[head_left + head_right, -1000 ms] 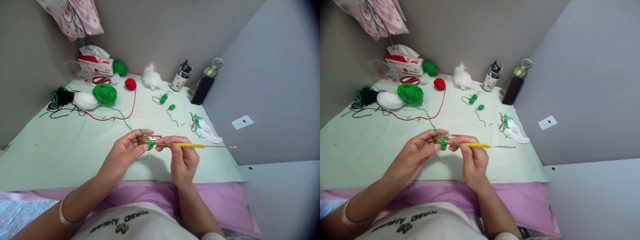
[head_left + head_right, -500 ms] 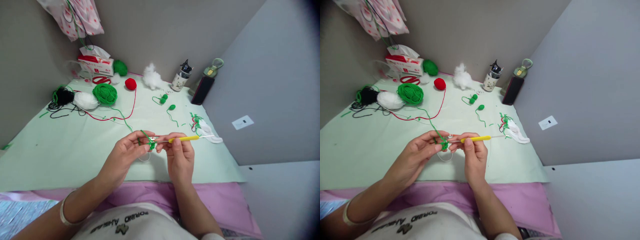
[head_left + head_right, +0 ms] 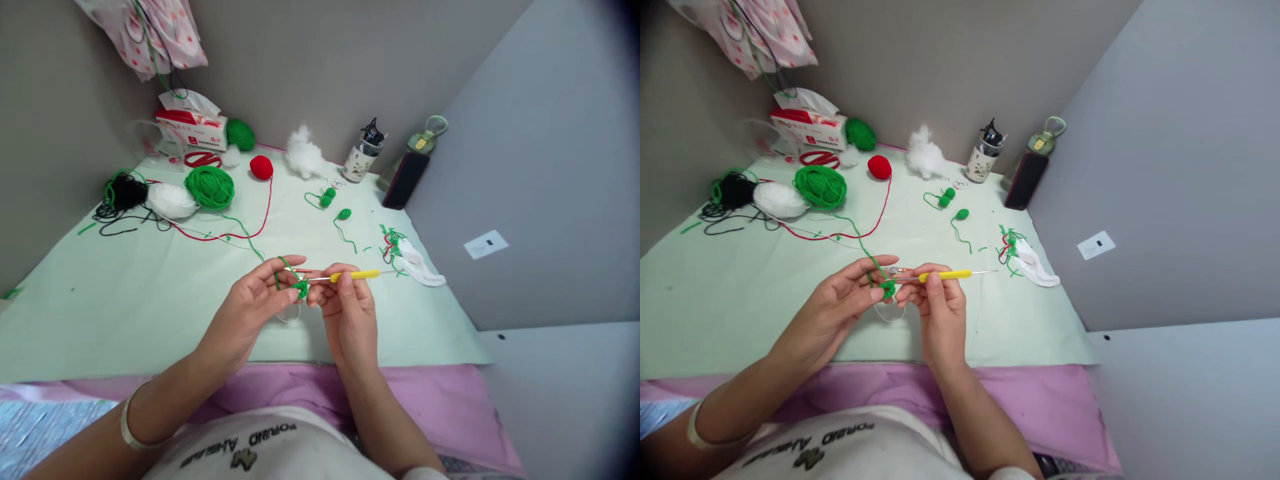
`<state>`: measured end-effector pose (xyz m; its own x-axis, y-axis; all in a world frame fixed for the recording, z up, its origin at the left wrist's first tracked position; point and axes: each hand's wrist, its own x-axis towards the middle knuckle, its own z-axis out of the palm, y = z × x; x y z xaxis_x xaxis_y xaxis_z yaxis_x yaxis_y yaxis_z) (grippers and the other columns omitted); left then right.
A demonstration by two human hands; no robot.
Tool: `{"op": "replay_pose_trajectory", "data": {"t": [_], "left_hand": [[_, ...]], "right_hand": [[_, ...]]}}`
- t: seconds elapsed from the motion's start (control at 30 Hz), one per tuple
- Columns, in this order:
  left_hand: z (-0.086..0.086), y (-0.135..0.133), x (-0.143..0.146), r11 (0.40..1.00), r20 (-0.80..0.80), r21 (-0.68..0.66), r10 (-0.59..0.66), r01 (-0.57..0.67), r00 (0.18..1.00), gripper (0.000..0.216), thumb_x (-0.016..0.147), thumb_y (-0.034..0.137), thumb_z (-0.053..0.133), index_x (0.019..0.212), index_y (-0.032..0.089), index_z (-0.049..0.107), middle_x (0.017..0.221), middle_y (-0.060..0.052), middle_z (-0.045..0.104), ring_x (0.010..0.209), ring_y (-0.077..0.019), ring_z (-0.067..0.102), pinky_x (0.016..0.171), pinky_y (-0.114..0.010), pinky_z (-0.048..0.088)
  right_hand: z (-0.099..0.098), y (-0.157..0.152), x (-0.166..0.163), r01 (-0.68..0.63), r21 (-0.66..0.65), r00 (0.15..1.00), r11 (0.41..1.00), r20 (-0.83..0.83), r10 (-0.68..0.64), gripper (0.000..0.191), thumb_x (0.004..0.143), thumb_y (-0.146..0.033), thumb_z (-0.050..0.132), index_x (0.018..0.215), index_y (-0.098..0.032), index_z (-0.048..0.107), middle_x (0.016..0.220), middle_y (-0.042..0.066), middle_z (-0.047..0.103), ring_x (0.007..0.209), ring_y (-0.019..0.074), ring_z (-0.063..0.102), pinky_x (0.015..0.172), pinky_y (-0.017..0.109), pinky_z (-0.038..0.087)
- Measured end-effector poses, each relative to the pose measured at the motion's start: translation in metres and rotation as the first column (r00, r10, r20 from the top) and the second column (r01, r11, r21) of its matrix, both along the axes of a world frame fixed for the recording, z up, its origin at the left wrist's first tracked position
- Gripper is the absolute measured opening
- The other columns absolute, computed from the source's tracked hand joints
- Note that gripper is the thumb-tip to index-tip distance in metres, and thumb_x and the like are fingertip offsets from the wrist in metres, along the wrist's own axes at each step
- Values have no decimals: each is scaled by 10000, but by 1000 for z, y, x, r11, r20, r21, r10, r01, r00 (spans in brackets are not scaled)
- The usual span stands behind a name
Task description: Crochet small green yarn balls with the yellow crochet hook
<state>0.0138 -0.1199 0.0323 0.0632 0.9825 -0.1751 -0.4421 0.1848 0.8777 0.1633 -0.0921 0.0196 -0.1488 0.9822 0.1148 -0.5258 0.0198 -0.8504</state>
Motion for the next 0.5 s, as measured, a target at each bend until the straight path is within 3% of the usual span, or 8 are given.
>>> {"op": "replay_pose_trajectory", "data": {"t": [0.27, 0.5], "left_hand": [[-2, 0, 0, 1000, 7, -7, 27, -27, 1000, 290, 851, 261, 791, 1138, 261, 753, 958, -5, 686, 948, -173, 639, 865, -294, 469], [-1, -1, -2, 1000, -19, 8, 25, -25, 999, 269, 869, 279, 777, 1137, 269, 763, 984, -9, 694, 939, -170, 633, 883, -301, 467]], "right_hand": [[-1, 0, 3, 6, 89, 999, 996, 39, -9, 201, 1042, -333, 553, 976, -238, 716, 913, 24, 800, 685, 109, 713, 657, 234, 575], [2, -5, 10, 36, 317, 966, 948, 233, -115, 211, 1051, -294, 540, 1025, -248, 744, 995, 36, 780, 769, 141, 723, 724, 309, 590]]}}
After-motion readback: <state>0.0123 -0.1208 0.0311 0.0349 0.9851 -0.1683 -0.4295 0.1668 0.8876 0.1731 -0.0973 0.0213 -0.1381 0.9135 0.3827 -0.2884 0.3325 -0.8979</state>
